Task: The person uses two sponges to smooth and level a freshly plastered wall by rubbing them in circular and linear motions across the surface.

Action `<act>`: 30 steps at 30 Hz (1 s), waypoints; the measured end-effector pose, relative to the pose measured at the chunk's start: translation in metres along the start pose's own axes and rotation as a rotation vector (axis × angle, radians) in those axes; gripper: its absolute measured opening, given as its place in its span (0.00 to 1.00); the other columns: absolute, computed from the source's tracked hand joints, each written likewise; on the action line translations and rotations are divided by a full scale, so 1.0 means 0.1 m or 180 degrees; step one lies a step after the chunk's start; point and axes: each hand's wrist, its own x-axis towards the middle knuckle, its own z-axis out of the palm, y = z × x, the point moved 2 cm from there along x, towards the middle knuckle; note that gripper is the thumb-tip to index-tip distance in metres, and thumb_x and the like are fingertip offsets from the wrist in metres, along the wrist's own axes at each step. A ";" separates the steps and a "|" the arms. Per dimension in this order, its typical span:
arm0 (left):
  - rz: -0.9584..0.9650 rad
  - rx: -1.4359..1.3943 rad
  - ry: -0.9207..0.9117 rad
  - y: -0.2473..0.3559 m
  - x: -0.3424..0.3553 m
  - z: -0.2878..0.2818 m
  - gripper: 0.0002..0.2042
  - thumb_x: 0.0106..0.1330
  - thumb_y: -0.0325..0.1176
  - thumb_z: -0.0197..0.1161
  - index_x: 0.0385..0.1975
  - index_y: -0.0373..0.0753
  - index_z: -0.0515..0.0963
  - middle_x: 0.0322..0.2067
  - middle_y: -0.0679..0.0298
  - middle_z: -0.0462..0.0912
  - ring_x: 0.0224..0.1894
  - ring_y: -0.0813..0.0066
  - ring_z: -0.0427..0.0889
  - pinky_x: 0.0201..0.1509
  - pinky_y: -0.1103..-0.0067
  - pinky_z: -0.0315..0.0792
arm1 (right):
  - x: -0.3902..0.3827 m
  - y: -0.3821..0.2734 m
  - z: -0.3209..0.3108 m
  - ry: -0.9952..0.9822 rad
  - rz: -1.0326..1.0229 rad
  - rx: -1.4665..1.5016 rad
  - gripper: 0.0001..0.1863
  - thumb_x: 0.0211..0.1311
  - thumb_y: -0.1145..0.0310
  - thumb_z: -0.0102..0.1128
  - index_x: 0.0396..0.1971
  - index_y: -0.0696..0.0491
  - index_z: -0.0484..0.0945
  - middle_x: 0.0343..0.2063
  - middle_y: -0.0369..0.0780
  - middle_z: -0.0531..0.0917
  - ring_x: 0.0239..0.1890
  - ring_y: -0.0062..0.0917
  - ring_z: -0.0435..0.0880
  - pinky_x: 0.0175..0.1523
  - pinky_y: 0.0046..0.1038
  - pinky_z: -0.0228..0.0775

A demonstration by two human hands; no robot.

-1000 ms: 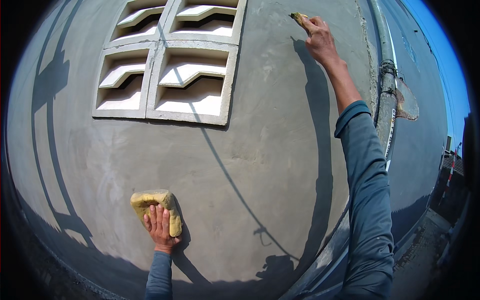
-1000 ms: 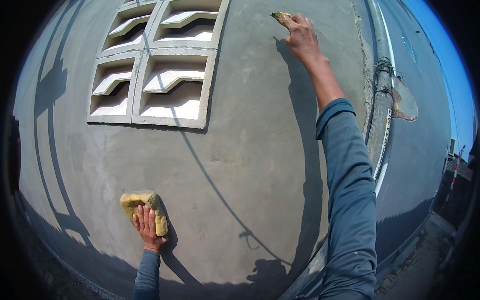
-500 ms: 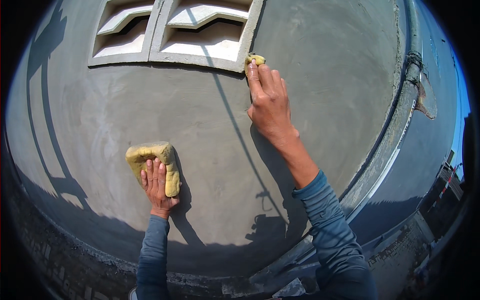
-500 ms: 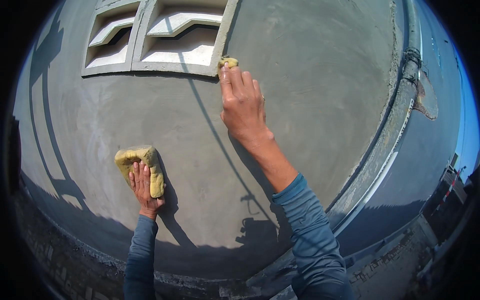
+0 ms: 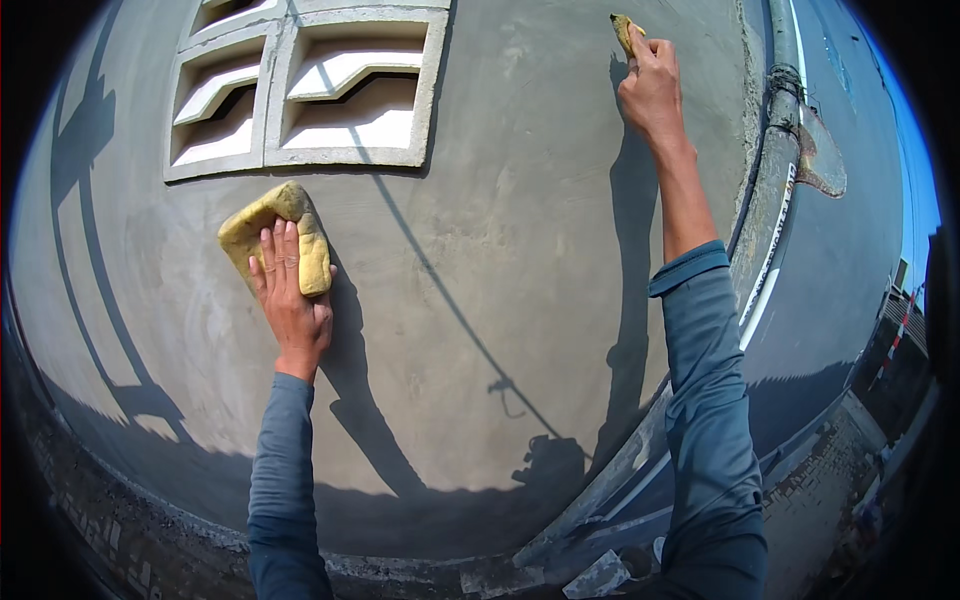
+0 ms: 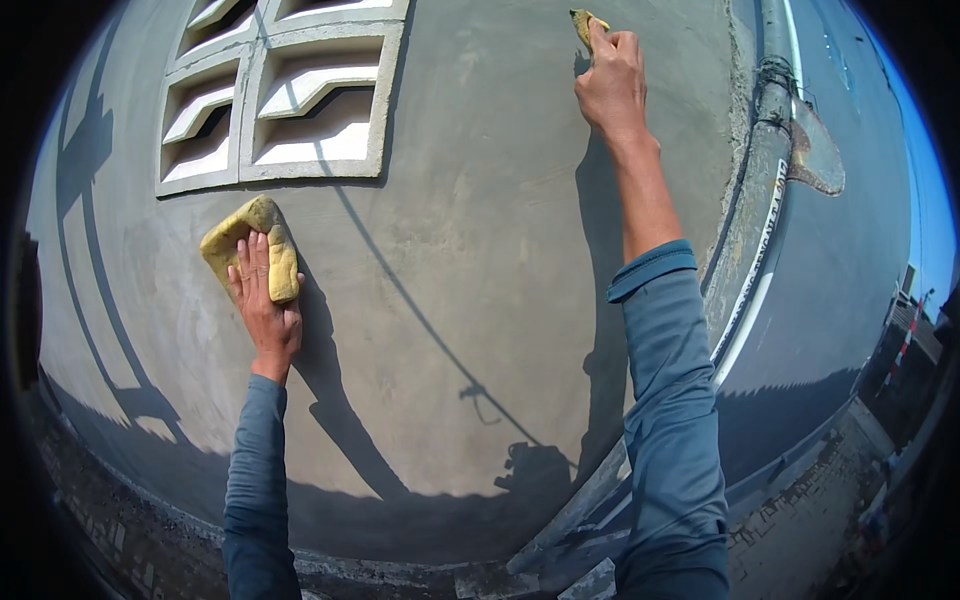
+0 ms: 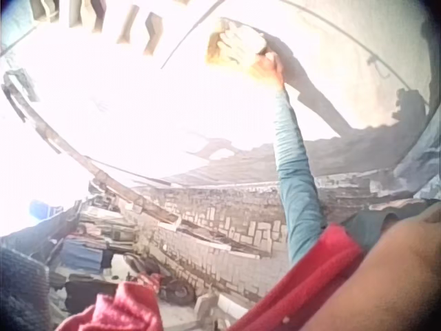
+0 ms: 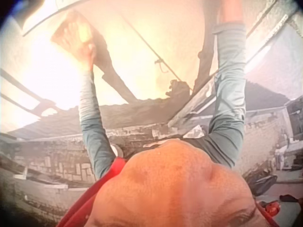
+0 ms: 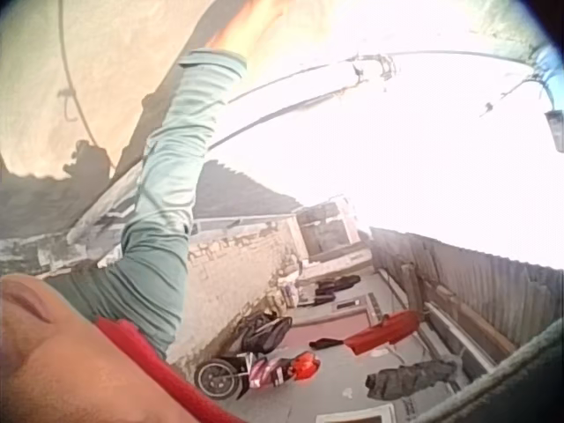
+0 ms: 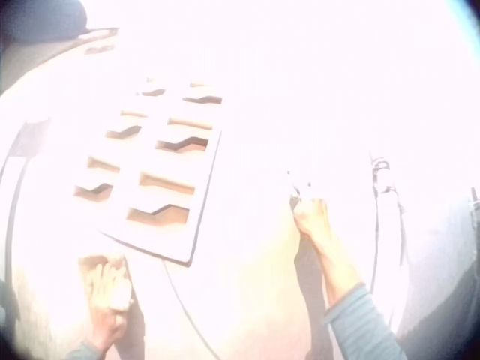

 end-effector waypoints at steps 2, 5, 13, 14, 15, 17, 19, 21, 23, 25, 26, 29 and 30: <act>0.0308 0.0299 0.0072 0.03 -0.06 0.13 0.34 0.66 0.39 0.61 0.70 0.37 0.59 0.70 0.61 0.63 0.75 0.63 0.53 0.77 0.66 0.39 | 0.07 0.03 0.19 -0.0048 0.0224 -0.0192 0.28 0.56 0.86 0.48 0.59 0.56 0.75 0.43 0.45 0.75 0.47 0.37 0.76 0.52 0.35 0.71; -0.0194 0.0275 -0.0097 0.00 -0.16 0.24 0.34 0.64 0.41 0.62 0.70 0.40 0.60 0.70 0.62 0.63 0.75 0.63 0.55 0.77 0.66 0.39 | -0.68 -0.66 0.32 -0.0082 -0.0636 0.0217 0.31 0.47 0.88 0.51 0.58 0.62 0.73 0.44 0.44 0.75 0.45 0.38 0.75 0.50 0.35 0.71; 0.0103 0.0245 0.0272 0.05 -0.12 0.24 0.32 0.66 0.40 0.60 0.69 0.37 0.62 0.69 0.59 0.66 0.74 0.61 0.57 0.77 0.67 0.39 | -2.02 -1.40 -0.06 -0.1049 -0.2699 0.1096 0.23 0.60 0.73 0.57 0.58 0.49 0.75 0.40 0.35 0.75 0.39 0.22 0.76 0.46 0.27 0.74; 0.0164 0.0245 0.0318 0.05 -0.11 0.24 0.32 0.66 0.40 0.59 0.69 0.36 0.62 0.68 0.59 0.66 0.74 0.60 0.58 0.77 0.67 0.39 | -1.75 -1.09 0.03 -0.1067 -0.2587 0.0672 0.24 0.60 0.73 0.56 0.58 0.43 0.76 0.40 0.35 0.75 0.39 0.24 0.77 0.46 0.28 0.74; 0.0077 0.0184 0.0286 0.05 -0.11 0.24 0.32 0.66 0.40 0.59 0.69 0.36 0.62 0.68 0.59 0.66 0.74 0.60 0.58 0.77 0.67 0.39 | -1.42 -0.68 0.10 -0.0832 -0.2331 0.0298 0.24 0.57 0.73 0.58 0.56 0.43 0.77 0.40 0.35 0.75 0.40 0.24 0.77 0.44 0.25 0.73; 0.0063 0.0164 0.0249 0.05 -0.12 0.24 0.31 0.66 0.40 0.59 0.69 0.36 0.62 0.68 0.59 0.66 0.74 0.60 0.58 0.77 0.67 0.39 | -0.86 0.22 0.04 -0.0420 -0.1499 -0.0319 0.31 0.50 0.78 0.63 0.57 0.39 0.77 0.42 0.38 0.75 0.41 0.31 0.76 0.45 0.32 0.73; 0.0055 0.0121 0.0292 0.03 -0.13 0.24 0.31 0.67 0.40 0.58 0.69 0.36 0.62 0.68 0.59 0.66 0.74 0.60 0.58 0.77 0.67 0.39 | -0.60 1.03 -0.23 -0.0063 -0.0742 -0.1203 0.34 0.48 0.82 0.59 0.59 0.44 0.77 0.43 0.40 0.76 0.45 0.35 0.76 0.48 0.34 0.72; -0.0016 0.0268 0.0173 0.01 -0.13 0.25 0.31 0.67 0.41 0.58 0.69 0.37 0.63 0.68 0.59 0.66 0.74 0.60 0.58 0.77 0.67 0.38 | -0.50 1.63 -0.47 -0.0270 0.0898 -0.1690 0.28 0.53 0.81 0.53 0.57 0.51 0.78 0.42 0.45 0.76 0.46 0.37 0.77 0.53 0.35 0.70; -0.0103 0.0240 0.0243 0.00 -0.14 0.25 0.31 0.67 0.41 0.59 0.69 0.37 0.63 0.68 0.59 0.66 0.74 0.61 0.57 0.77 0.67 0.38 | -0.39 1.75 -0.46 -0.0135 0.1796 -0.1284 0.26 0.54 0.80 0.52 0.56 0.56 0.78 0.42 0.47 0.77 0.47 0.40 0.78 0.54 0.35 0.70; -0.0124 0.0286 0.0163 -0.01 -0.15 0.26 0.31 0.67 0.42 0.59 0.69 0.37 0.63 0.68 0.59 0.66 0.74 0.61 0.57 0.77 0.67 0.38 | -0.33 1.34 -0.23 -0.0042 0.1042 -0.0847 0.26 0.54 0.81 0.50 0.56 0.61 0.76 0.43 0.48 0.77 0.48 0.41 0.78 0.55 0.36 0.69; -0.0101 0.0280 0.0191 -0.01 -0.15 0.26 0.31 0.67 0.42 0.59 0.69 0.37 0.63 0.68 0.59 0.66 0.74 0.61 0.57 0.77 0.67 0.38 | -0.33 1.00 -0.03 0.0032 0.0766 -0.0607 0.26 0.54 0.82 0.50 0.56 0.62 0.76 0.43 0.48 0.77 0.48 0.41 0.78 0.55 0.36 0.70; -0.0078 0.0270 0.0161 0.00 -0.16 0.27 0.31 0.67 0.41 0.59 0.69 0.37 0.63 0.68 0.60 0.66 0.74 0.62 0.57 0.77 0.68 0.39 | -0.79 -0.34 0.35 0.0089 -0.0745 0.0235 0.29 0.46 0.88 0.51 0.54 0.64 0.75 0.40 0.46 0.75 0.40 0.37 0.74 0.47 0.34 0.72; -0.0062 0.0260 0.0205 0.01 -0.16 0.26 0.32 0.66 0.41 0.60 0.69 0.37 0.62 0.69 0.60 0.66 0.74 0.63 0.58 0.76 0.68 0.39 | -1.10 -0.78 0.36 -0.0241 -0.1087 0.0376 0.30 0.44 0.87 0.54 0.54 0.66 0.74 0.39 0.44 0.75 0.38 0.34 0.73 0.43 0.33 0.71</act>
